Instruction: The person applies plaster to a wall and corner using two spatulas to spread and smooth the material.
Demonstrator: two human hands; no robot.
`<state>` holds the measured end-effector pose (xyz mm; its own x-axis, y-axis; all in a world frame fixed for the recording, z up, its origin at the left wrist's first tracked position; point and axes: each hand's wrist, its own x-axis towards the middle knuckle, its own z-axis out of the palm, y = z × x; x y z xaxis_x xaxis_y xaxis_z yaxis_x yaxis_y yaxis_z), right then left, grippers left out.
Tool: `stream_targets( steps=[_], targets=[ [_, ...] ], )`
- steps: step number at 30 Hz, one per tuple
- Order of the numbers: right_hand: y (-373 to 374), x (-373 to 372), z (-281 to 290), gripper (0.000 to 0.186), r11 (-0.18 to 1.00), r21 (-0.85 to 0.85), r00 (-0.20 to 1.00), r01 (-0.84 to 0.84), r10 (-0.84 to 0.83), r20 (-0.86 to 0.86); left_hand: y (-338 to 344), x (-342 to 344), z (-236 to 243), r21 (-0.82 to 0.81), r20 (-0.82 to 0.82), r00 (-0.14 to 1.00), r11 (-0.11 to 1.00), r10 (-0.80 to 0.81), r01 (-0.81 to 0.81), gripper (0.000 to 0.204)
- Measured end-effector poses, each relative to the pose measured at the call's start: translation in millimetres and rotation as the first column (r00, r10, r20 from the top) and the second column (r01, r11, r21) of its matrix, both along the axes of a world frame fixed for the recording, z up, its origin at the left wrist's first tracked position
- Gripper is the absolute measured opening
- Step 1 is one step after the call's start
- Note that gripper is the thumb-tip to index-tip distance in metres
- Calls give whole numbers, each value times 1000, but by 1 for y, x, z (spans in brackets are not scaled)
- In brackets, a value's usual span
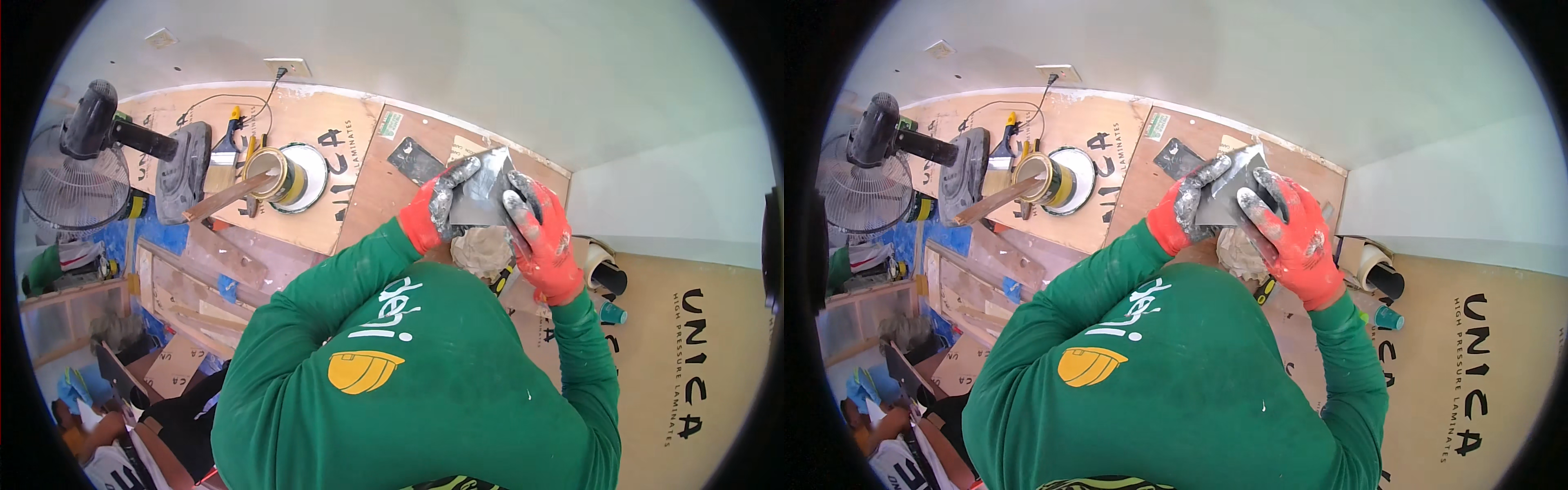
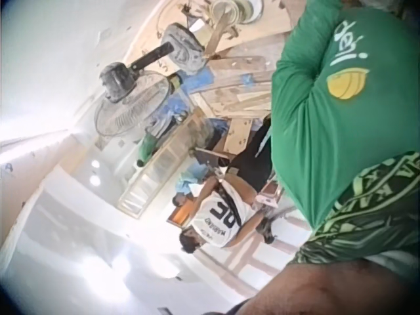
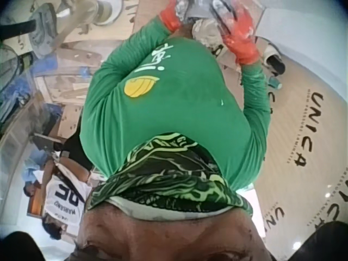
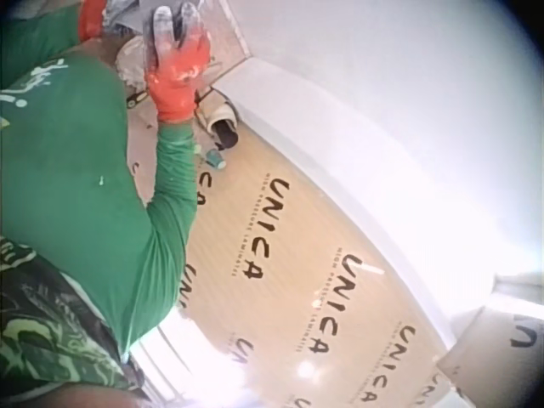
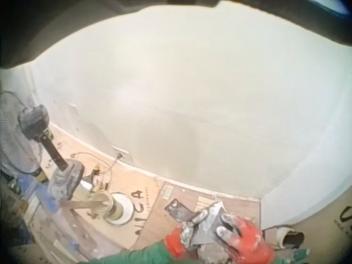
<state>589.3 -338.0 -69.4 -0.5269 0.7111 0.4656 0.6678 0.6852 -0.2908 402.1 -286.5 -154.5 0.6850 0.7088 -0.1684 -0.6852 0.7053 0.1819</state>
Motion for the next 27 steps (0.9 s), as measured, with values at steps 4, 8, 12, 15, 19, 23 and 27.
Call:
stream_targets(
  steps=[4, 8, 12, 15, 19, 23, 27],
  targets=[
    [-2, 7, 12, 49, 999, 23, 992, 29, -31, 121, -10, -12, 21, 73, 30, 993, 991, 111, -113, 43],
    [-2, 23, 16, 46, 996, -55, 962, 76, -59, 268, -16, -27, -23, 539, -312, 851, 817, 421, -207, 47],
    [-10, 41, -32, 33, 780, -624, 828, 41, -376, -415, -22, -38, 27, 856, -143, 648, 423, 748, -298, 49],
    [-10, 15, -45, 39, 422, -736, 151, -530, -807, -571, -14, -44, 48, 985, 35, 441, -105, 897, 137, 49],
    [-13, -6, -50, 66, 890, -456, 846, -23, -226, -483, -18, -49, 49, 827, 30, 358, -225, 933, 516, 44],
    [-15, -3, -50, 67, 952, -296, 902, 81, -196, -385, -12, -68, 38, 741, -39, 326, -191, 945, 643, 38],
    [-9, 5, -48, 64, 973, -71, 941, 222, -232, -246, -7, -92, 1, 496, -197, 255, -128, 947, 859, 38]
  ],
)
